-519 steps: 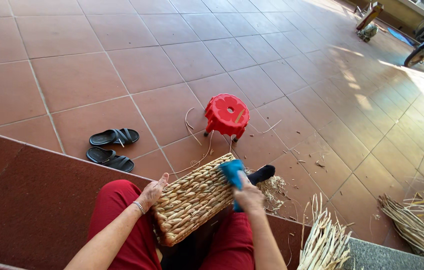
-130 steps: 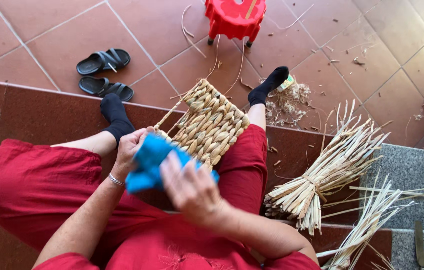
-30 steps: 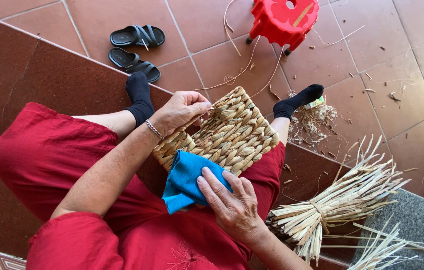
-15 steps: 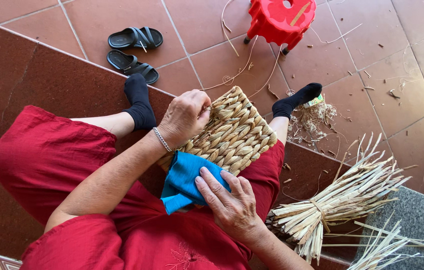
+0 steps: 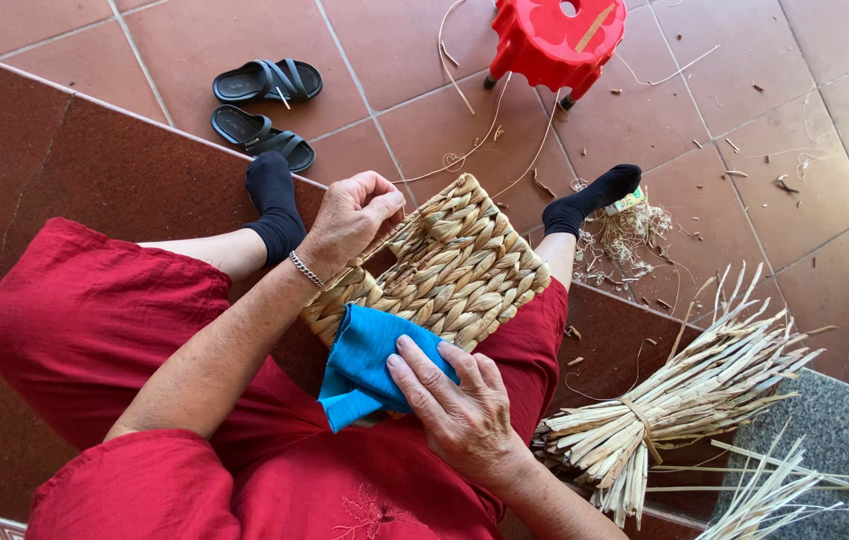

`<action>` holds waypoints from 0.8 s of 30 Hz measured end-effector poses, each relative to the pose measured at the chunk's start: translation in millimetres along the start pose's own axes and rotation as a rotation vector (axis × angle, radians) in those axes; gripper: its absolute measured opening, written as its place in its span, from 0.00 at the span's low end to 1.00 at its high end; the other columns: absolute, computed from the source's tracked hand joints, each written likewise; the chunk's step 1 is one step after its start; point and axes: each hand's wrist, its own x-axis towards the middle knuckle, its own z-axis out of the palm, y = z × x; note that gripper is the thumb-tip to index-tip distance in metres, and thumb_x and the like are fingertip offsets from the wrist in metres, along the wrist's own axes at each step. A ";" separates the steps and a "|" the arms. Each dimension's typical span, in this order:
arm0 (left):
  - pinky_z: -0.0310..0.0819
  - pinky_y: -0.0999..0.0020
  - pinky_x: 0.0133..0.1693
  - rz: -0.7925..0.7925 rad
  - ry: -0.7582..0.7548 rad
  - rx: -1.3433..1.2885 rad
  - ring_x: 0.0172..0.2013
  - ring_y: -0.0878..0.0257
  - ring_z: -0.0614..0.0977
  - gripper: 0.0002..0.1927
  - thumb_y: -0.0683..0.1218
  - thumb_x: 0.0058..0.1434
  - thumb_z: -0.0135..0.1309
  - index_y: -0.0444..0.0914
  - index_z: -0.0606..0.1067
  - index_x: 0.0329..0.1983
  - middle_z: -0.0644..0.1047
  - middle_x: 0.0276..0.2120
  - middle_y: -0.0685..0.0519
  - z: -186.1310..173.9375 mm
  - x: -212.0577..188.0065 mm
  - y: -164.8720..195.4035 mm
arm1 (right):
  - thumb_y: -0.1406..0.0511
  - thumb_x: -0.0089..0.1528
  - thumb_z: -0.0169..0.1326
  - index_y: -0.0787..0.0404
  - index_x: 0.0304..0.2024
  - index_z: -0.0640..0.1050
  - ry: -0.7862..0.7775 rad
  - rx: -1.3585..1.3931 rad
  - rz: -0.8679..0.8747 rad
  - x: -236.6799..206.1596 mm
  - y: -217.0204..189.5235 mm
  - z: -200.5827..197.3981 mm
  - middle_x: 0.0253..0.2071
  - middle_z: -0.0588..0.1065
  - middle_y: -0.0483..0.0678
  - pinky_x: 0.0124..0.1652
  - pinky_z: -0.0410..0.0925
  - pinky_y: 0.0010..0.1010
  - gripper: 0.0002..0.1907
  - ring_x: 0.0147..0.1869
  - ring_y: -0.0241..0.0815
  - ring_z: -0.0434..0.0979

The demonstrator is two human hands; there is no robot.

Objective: The person trims loose fibers from the edges of a rectangular woven basket using scissors, then wipes the basket's exterior with a blue cloth. The person sits on the floor with the basket on their lap, handling the basket and tools directly.

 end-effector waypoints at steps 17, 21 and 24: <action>0.72 0.77 0.33 -0.055 -0.052 -0.112 0.29 0.73 0.77 0.07 0.45 0.71 0.53 0.36 0.75 0.40 0.79 0.30 0.57 -2.0 -2.8 -13.5 | 0.69 0.61 0.56 0.56 0.58 0.79 0.041 -0.026 -0.081 23.9 26.5 -14.2 0.62 0.75 0.49 0.55 0.67 0.45 0.21 0.60 0.51 0.72; 0.74 0.77 0.34 -0.031 -0.061 -0.147 0.30 0.73 0.78 0.07 0.45 0.70 0.53 0.36 0.75 0.40 0.79 0.31 0.57 -5.2 -3.4 -18.2 | 0.71 0.59 0.56 0.54 0.58 0.80 0.082 -0.311 0.170 34.9 58.4 -16.5 0.61 0.77 0.45 0.52 0.66 0.43 0.23 0.57 0.49 0.73; 0.73 0.78 0.35 -0.009 -0.070 -0.038 0.31 0.74 0.76 0.07 0.45 0.71 0.53 0.36 0.75 0.40 0.78 0.31 0.58 -5.4 -4.6 -19.7 | 0.72 0.60 0.55 0.55 0.58 0.80 0.105 -0.209 0.112 28.0 49.4 -11.3 0.62 0.76 0.48 0.53 0.66 0.43 0.22 0.57 0.49 0.72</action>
